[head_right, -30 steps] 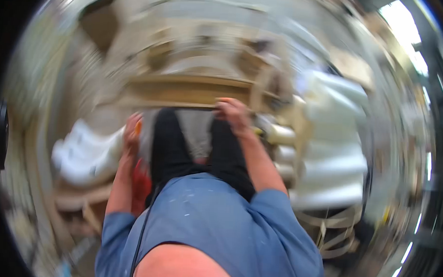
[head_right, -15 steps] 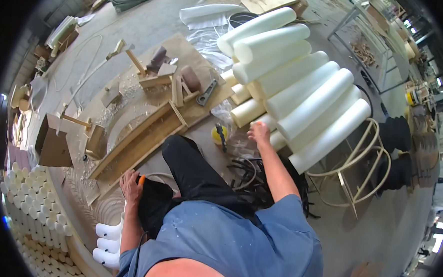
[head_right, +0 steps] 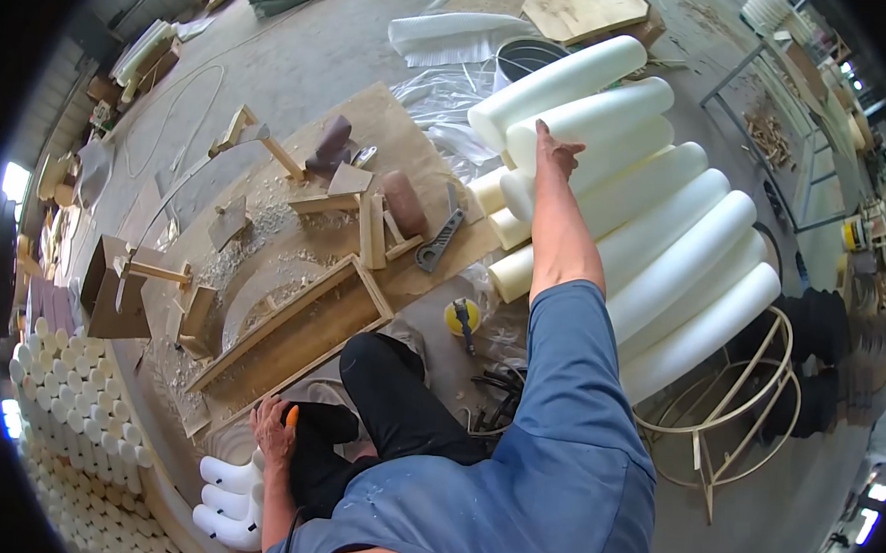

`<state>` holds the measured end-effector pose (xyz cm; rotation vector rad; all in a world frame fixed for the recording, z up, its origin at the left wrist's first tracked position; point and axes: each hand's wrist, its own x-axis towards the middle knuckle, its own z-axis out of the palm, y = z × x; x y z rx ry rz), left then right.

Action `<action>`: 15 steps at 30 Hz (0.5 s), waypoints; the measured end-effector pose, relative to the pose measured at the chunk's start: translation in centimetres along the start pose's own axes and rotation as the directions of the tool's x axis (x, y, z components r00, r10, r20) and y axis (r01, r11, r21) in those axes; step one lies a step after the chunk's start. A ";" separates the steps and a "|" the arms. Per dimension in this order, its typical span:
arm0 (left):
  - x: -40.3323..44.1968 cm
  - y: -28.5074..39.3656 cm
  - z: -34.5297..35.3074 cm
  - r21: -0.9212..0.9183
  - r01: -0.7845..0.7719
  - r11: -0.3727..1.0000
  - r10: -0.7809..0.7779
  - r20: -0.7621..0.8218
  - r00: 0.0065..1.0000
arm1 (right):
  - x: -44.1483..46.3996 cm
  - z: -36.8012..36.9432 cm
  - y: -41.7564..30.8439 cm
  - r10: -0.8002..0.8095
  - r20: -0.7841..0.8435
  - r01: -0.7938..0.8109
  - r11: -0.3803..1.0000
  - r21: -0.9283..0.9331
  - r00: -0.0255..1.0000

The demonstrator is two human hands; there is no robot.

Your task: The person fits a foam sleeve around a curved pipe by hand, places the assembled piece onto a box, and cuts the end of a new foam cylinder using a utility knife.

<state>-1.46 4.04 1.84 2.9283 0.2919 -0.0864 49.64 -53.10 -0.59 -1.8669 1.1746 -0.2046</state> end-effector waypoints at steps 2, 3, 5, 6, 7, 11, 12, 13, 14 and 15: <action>0.1 0.2 0.0 0.013 0.003 1.000 -0.003 0.012 1.000 | 0.4 1.2 1.1 0.046 0.027 -0.050 0.984 0.170 0.999; 0.1 0.2 0.0 0.014 0.007 1.000 -0.007 0.018 1.000 | 0.5 1.3 1.6 0.067 0.039 -0.075 0.964 0.254 0.997; 0.3 0.5 -0.1 0.010 0.008 1.000 -0.008 0.018 1.000 | 0.5 0.5 3.1 0.016 0.071 -0.050 0.858 0.512 0.997; 0.3 0.4 0.0 0.005 0.011 1.000 -0.011 0.012 1.000 | 0.0 -0.3 3.6 -0.016 0.080 -0.038 0.774 0.632 0.997; 0.2 0.3 0.0 0.001 0.012 1.000 -0.012 0.005 1.000 | -1.0 -1.4 4.0 -0.002 0.107 -0.075 0.700 0.710 0.994; -0.1 0.1 0.1 -0.031 -0.019 0.999 0.018 -0.024 1.000 | 1.1 -3.3 11.1 -0.310 -0.008 0.237 0.710 0.663 0.951; -0.3 0.0 0.2 -0.029 -0.018 0.999 0.017 -0.020 1.000 | 1.2 -4.2 12.5 -0.422 -0.002 0.324 0.692 0.646 0.906; -0.3 -0.3 0.4 -0.027 -0.017 1.000 0.017 -0.019 1.000 | 0.1 -5.8 13.0 -0.528 0.004 0.407 0.658 0.634 0.849; -0.4 -0.7 0.6 -0.023 -0.016 1.000 0.016 -0.018 1.000 | -1.5 -7.7 14.2 -0.589 0.055 0.372 0.576 0.728 0.806; -0.6 -0.9 0.8 -0.033 -0.029 0.999 0.028 -0.032 0.999 | -4.5 -10.3 14.4 -0.616 0.108 0.266 0.484 0.834 0.780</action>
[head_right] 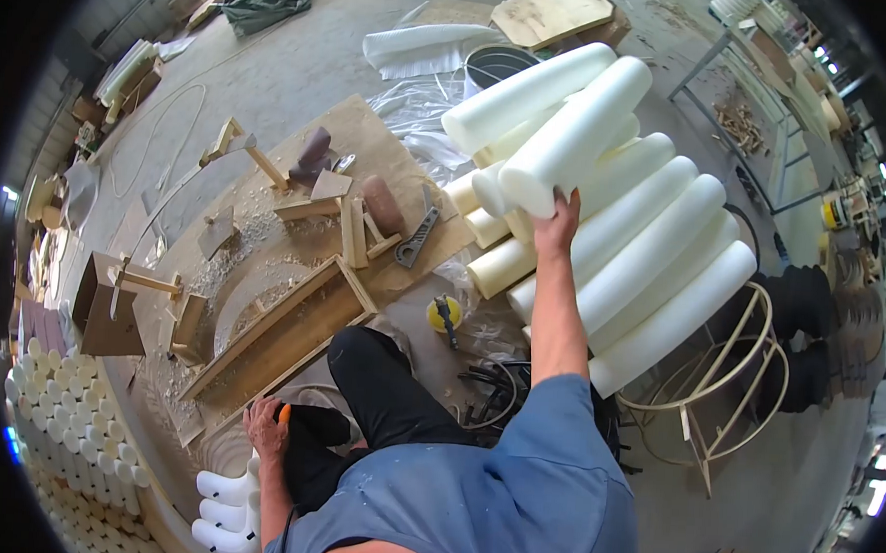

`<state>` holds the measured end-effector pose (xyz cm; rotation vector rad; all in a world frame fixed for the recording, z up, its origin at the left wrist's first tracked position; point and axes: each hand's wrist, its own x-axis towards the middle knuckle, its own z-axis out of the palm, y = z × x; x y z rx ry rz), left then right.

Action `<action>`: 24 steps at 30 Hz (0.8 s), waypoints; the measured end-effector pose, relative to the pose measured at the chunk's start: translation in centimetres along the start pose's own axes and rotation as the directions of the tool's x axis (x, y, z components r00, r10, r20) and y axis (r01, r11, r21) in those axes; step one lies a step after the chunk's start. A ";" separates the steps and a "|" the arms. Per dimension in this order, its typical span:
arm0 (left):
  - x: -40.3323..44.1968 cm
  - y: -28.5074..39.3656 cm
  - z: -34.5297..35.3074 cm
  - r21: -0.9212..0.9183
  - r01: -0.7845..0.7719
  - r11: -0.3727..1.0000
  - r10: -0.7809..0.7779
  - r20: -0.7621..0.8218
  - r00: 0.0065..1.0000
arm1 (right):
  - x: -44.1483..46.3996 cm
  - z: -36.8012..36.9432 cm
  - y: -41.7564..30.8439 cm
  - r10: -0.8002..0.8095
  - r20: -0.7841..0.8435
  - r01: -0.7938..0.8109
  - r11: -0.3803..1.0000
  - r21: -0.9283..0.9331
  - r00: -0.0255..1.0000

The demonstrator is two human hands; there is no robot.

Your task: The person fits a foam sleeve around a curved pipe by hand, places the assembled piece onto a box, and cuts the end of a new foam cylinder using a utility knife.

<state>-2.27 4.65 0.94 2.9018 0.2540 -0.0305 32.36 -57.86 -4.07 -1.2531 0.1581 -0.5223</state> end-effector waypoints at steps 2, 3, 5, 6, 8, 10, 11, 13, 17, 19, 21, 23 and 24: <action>-0.3 -0.4 0.3 -0.021 -0.021 1.000 0.021 -0.034 0.999 | -5.3 0.9 -6.3 0.074 0.108 -0.110 0.917 0.384 0.991; -0.4 -0.6 0.5 -0.020 -0.039 0.999 0.038 -0.043 0.998 | -7.8 1.2 -8.7 0.110 0.171 -0.190 0.797 0.573 0.979; -0.7 -0.7 0.4 -0.013 -0.059 0.998 0.058 -0.067 0.996 | -11.9 0.7 -11.2 0.122 0.196 -0.208 0.831 0.516 0.973; -0.7 -0.4 0.1 -0.034 -0.072 0.997 0.069 -0.072 0.995 | -13.7 0.5 -11.9 0.129 0.215 -0.221 0.844 0.488 0.968; -0.8 0.4 -0.9 -0.073 -0.081 0.994 0.074 -0.086 0.994 | -16.8 -0.7 -12.8 0.174 0.331 -0.345 0.738 0.580 0.928; -1.1 0.1 -0.6 -0.064 -0.077 0.995 0.069 -0.107 0.992 | -18.9 -2.3 -12.9 0.168 0.402 -0.238 0.962 0.131 0.900; -1.2 0.4 -0.8 -0.070 -0.067 0.995 0.059 -0.107 0.992 | -19.6 -3.1 -12.5 0.125 0.423 0.049 0.925 -0.378 0.897; -1.2 0.5 -0.8 -0.093 -0.070 0.993 0.055 -0.151 0.987 | -20.1 -1.4 -12.7 0.130 0.523 0.148 0.877 -0.457 0.843; 2.4 -7.8 5.6 -0.960 -0.026 0.279 -0.235 -0.095 0.967 | -21.7 5.3 -18.2 0.236 0.751 -0.408 0.912 0.048 0.616; 2.8 -12.0 0.9 -0.975 0.008 0.221 -0.381 -0.078 0.921 | -22.1 7.8 -21.3 0.372 0.762 -0.291 0.924 -0.249 0.530; 1.1 -11.4 -7.0 -0.983 -0.118 -0.144 -0.608 -0.006 0.794 | -22.5 10.4 -23.7 0.282 0.837 0.170 0.901 -0.400 0.469; 0.5 -17.8 -8.9 -0.970 -0.237 -0.054 -0.802 -0.099 0.589 | -23.8 12.3 -24.6 0.127 0.927 0.608 0.722 -0.330 0.353; -0.4 -19.1 -10.7 -0.957 -0.282 0.068 -0.874 -0.194 0.446 | -24.7 12.6 -24.2 0.131 0.959 0.718 0.640 -0.275 0.251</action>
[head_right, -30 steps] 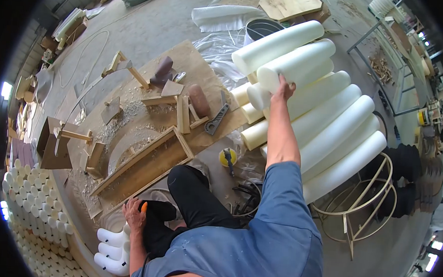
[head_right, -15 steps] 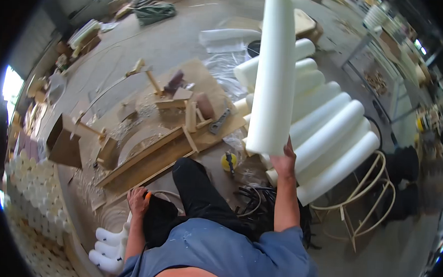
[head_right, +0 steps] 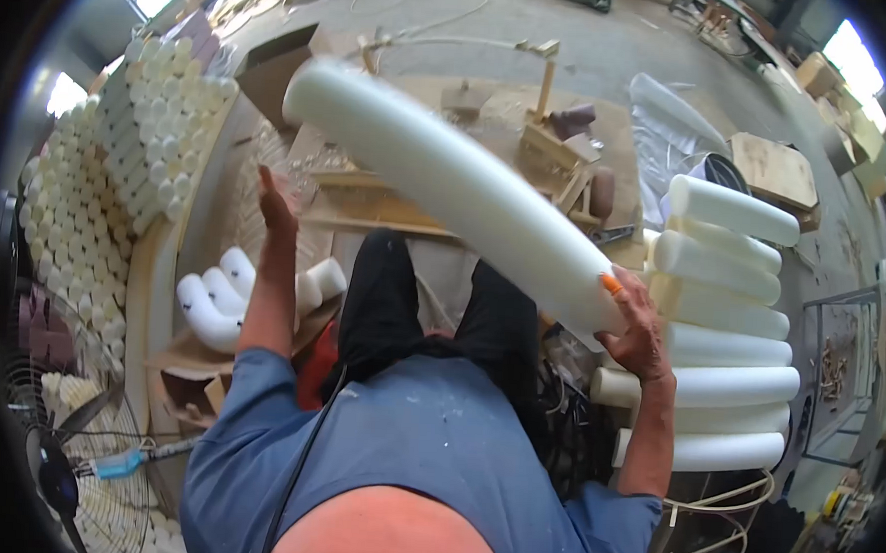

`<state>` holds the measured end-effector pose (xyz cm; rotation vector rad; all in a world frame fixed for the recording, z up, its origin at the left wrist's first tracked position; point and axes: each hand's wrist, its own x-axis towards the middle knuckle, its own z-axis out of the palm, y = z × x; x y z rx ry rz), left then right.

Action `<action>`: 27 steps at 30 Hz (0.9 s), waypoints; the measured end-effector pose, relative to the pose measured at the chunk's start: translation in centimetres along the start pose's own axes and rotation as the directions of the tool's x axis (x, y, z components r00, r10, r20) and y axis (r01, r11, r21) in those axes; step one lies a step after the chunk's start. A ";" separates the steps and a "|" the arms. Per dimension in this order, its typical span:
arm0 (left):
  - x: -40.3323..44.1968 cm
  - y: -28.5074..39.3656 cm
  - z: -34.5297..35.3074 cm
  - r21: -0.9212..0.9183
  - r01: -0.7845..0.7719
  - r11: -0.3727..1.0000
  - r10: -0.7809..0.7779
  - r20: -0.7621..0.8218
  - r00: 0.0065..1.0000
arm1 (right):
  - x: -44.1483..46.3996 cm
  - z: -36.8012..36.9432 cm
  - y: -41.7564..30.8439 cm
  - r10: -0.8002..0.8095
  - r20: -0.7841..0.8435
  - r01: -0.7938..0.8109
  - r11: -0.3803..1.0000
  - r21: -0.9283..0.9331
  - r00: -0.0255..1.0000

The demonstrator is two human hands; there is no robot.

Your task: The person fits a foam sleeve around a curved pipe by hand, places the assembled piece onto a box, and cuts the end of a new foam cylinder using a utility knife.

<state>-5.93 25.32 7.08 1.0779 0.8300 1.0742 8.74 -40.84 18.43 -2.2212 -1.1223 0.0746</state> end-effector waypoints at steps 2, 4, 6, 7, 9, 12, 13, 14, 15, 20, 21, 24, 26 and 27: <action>1.7 1.6 -1.2 0.153 -0.117 0.981 0.129 -0.070 0.989 | -0.4 1.8 -0.5 -0.133 0.156 0.168 0.955 -0.242 0.979; 1.3 3.3 -2.2 0.253 -0.017 0.967 -0.003 0.078 0.997 | -0.7 3.4 -1.6 -0.210 0.151 0.247 0.922 -0.298 0.966; 3.6 0.5 -4.3 0.706 -0.160 0.690 -0.061 0.277 0.959 | -0.3 3.6 -3.2 -0.214 0.152 0.251 0.921 -0.297 0.965; 4.9 -1.0 -5.3 0.825 -0.285 0.488 -0.089 0.372 0.924 | -0.3 3.3 -3.6 -0.204 0.176 0.251 0.918 -0.308 0.963; 4.3 -3.5 -6.8 0.818 -0.433 0.379 0.148 0.409 0.901 | -0.5 3.6 -2.7 -0.164 0.016 0.165 0.980 -0.108 0.986; 1.7 -4.6 -8.2 0.790 -0.373 0.486 0.383 0.191 0.904 | -1.1 5.6 -2.0 0.120 -0.240 -0.111 0.993 0.050 0.963; 3.9 -8.0 -10.8 0.734 -0.340 0.588 0.402 0.099 0.910 | -1.3 6.6 -1.5 0.261 -0.307 -0.239 0.965 0.107 0.915; 5.0 -9.9 -12.8 0.666 -0.309 0.679 0.412 0.002 0.911 | -1.3 7.5 -1.1 0.394 -0.361 -0.355 0.919 0.173 0.845; -1.7 -2.1 -9.4 0.713 0.006 0.701 0.039 -0.047 0.998 | -1.1 8.1 -0.9 0.501 -0.333 -0.409 0.858 0.311 0.799; -3.6 -1.3 -13.1 0.504 0.053 0.862 -0.067 0.010 0.998 | -1.4 7.3 -0.1 0.573 -0.145 -0.394 0.703 0.592 0.806; -4.1 -0.9 -13.9 0.374 0.030 0.927 -0.057 0.061 0.997 | -1.1 6.8 -0.9 0.535 -0.166 -0.330 0.704 0.629 0.828; -7.3 2.8 -12.9 0.046 0.061 0.997 -0.068 0.174 0.982 | -0.5 6.4 0.6 0.528 -0.251 -0.158 0.611 0.776 0.811; -7.3 2.7 -14.2 -0.207 0.155 0.966 -0.101 0.249 0.963 | 0.1 6.1 2.1 0.596 -0.270 -0.063 0.477 0.877 0.756; -7.1 2.6 -14.5 -0.231 0.161 0.960 -0.099 0.259 0.961 | 0.8 5.9 1.9 0.592 -0.281 -0.058 0.487 0.871 0.756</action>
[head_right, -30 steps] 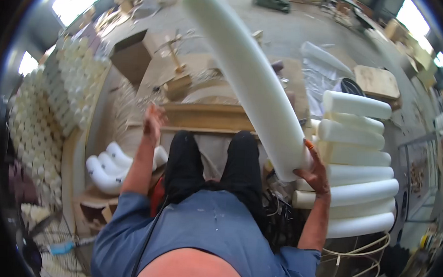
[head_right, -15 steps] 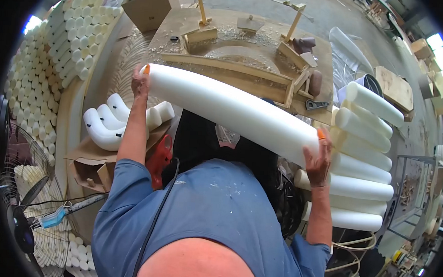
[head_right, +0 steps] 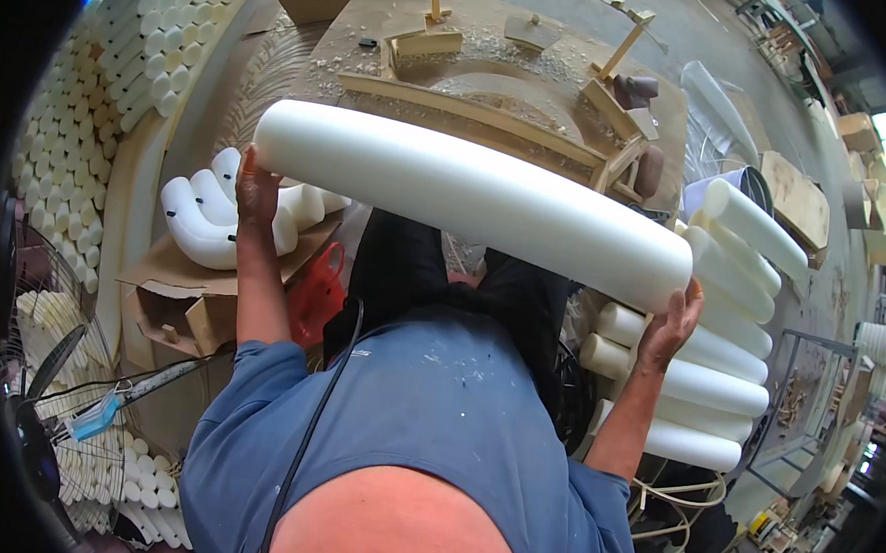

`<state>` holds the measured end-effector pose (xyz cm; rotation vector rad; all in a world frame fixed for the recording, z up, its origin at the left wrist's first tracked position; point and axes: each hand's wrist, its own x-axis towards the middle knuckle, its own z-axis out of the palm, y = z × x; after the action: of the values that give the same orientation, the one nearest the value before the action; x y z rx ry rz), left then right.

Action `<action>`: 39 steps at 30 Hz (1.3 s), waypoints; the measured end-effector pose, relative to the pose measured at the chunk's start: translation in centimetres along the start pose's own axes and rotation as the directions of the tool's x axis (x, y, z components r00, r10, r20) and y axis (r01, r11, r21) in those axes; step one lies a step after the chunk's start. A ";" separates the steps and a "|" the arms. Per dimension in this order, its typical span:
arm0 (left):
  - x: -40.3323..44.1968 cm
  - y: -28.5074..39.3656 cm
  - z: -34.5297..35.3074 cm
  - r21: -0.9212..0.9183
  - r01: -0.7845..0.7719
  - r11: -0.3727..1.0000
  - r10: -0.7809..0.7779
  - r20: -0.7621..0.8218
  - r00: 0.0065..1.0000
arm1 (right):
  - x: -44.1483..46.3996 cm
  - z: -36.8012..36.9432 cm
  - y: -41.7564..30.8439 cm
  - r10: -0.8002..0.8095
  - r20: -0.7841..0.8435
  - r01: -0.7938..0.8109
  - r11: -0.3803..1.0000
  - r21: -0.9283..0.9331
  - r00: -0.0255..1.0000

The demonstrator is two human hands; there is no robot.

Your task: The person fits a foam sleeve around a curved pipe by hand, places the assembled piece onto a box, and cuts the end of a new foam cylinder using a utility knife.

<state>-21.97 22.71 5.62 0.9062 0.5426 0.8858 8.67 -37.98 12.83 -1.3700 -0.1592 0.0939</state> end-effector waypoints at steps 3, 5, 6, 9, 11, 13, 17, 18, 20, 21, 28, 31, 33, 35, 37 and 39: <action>0.0 0.0 -0.1 0.066 -0.063 0.996 0.062 0.018 0.998 | 1.5 1.5 -0.4 -0.014 0.017 0.015 0.999 -0.042 1.000; 0.0 0.2 0.4 0.295 -0.187 0.937 0.182 0.042 0.982 | 2.9 1.4 0.4 -0.003 0.053 0.009 0.995 -0.099 0.999; 0.3 0.2 0.1 0.356 -0.212 0.910 0.202 0.065 0.977 | 3.3 1.7 0.4 0.003 0.037 0.000 0.997 -0.081 0.999; 1.2 0.2 -0.2 0.460 -0.234 0.856 0.220 0.085 0.972 | 4.6 2.6 0.3 0.009 0.055 -0.007 0.999 -0.036 0.998; 2.3 0.2 0.7 0.434 -0.203 0.878 0.209 0.035 0.977 | 6.4 3.5 1.0 -0.002 0.079 0.006 0.999 -0.049 0.997; 4.5 0.4 1.9 0.355 -0.094 0.930 0.141 -0.110 0.984 | 8.0 5.0 1.8 -0.003 0.117 0.009 0.999 -0.052 0.993; 11.9 -3.5 -1.8 0.423 -0.069 0.903 0.139 -0.137 0.981 | 12.3 9.5 6.3 0.054 0.159 -0.025 0.984 -0.174 0.986; 11.9 -3.2 1.0 0.431 0.091 0.898 0.049 -0.303 0.952 | 13.2 10.4 8.4 0.054 0.170 -0.027 0.987 -0.157 0.984; 14.5 -6.1 -1.0 0.469 0.130 0.874 0.046 -0.346 0.937 | 14.7 10.5 13.4 0.102 0.169 -0.071 0.981 -0.180 0.980; 15.8 -7.7 -2.3 0.487 0.152 0.860 0.042 -0.365 0.930 | 15.3 10.0 15.8 0.148 0.154 -0.112 0.970 -0.217 0.977; 20.3 -8.8 -6.8 0.594 0.332 0.733 -0.210 -0.266 0.941 | 16.6 9.1 18.3 0.257 0.046 -0.230 0.921 -0.314 0.965; 22.4 -9.8 -5.0 0.639 0.380 0.669 -0.129 -0.404 0.906 | 17.0 9.1 19.4 0.169 0.029 -0.132 0.853 -0.505 0.985; 25.3 -14.7 -8.8 0.644 0.279 0.712 -0.013 -0.385 0.923 | 16.4 8.9 20.6 0.109 0.011 -0.081 0.799 -0.596 0.994; 24.9 -17.0 -7.3 0.815 0.246 0.525 0.226 -0.412 0.883 | 15.3 9.6 19.6 0.082 -0.009 -0.062 0.670 -0.739 0.997; 24.7 -18.2 -6.8 0.867 0.239 0.438 0.309 -0.394 0.866 | 14.7 10.6 17.6 0.039 0.001 -0.026 0.680 -0.732 0.999; 24.9 -17.8 -7.2 0.880 0.233 0.413 0.320 -0.380 0.868 | 16.1 9.6 18.3 -0.012 -0.024 -0.007 0.748 -0.664 1.000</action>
<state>-6.24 41.13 -14.41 1.7233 1.5986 0.8411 23.44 -22.52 -2.33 -2.0934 -0.1807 0.0117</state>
